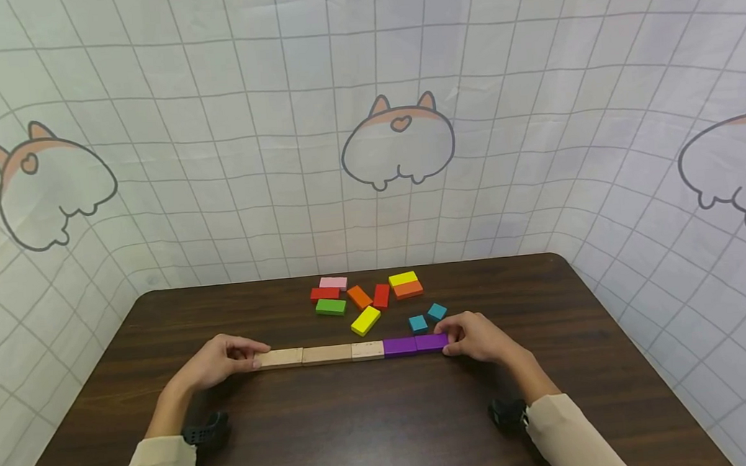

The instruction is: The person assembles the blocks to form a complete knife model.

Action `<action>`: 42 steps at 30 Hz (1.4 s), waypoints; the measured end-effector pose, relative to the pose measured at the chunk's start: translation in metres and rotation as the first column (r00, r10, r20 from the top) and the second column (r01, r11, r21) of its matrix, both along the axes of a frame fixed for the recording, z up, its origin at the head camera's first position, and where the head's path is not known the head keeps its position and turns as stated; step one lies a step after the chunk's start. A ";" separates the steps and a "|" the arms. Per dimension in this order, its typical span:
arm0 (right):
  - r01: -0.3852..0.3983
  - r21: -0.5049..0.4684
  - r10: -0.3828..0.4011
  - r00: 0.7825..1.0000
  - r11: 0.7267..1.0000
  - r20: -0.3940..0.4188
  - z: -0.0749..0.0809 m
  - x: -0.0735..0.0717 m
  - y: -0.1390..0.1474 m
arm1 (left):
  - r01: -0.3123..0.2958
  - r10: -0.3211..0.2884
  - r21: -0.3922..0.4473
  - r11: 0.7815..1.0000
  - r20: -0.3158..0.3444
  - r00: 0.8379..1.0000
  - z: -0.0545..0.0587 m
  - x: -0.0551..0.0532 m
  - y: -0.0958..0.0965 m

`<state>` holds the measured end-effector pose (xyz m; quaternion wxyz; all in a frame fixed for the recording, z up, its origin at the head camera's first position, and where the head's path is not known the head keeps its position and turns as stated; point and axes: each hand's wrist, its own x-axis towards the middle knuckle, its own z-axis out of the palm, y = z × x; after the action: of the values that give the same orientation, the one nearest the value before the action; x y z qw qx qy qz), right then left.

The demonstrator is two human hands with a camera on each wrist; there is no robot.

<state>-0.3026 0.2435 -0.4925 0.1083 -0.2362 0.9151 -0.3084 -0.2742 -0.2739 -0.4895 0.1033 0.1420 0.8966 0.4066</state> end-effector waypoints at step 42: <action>-0.085 -0.032 0.084 0.996 0.996 -0.034 0.009 -0.055 -0.118 | -0.009 0.009 -0.008 1.000 0.003 1.000 0.001 0.000 -0.001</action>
<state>-0.3574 0.1252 -0.4838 0.1022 -0.2814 0.9006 -0.3151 -0.2745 -0.2754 -0.4886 0.1031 0.1370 0.8986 0.4038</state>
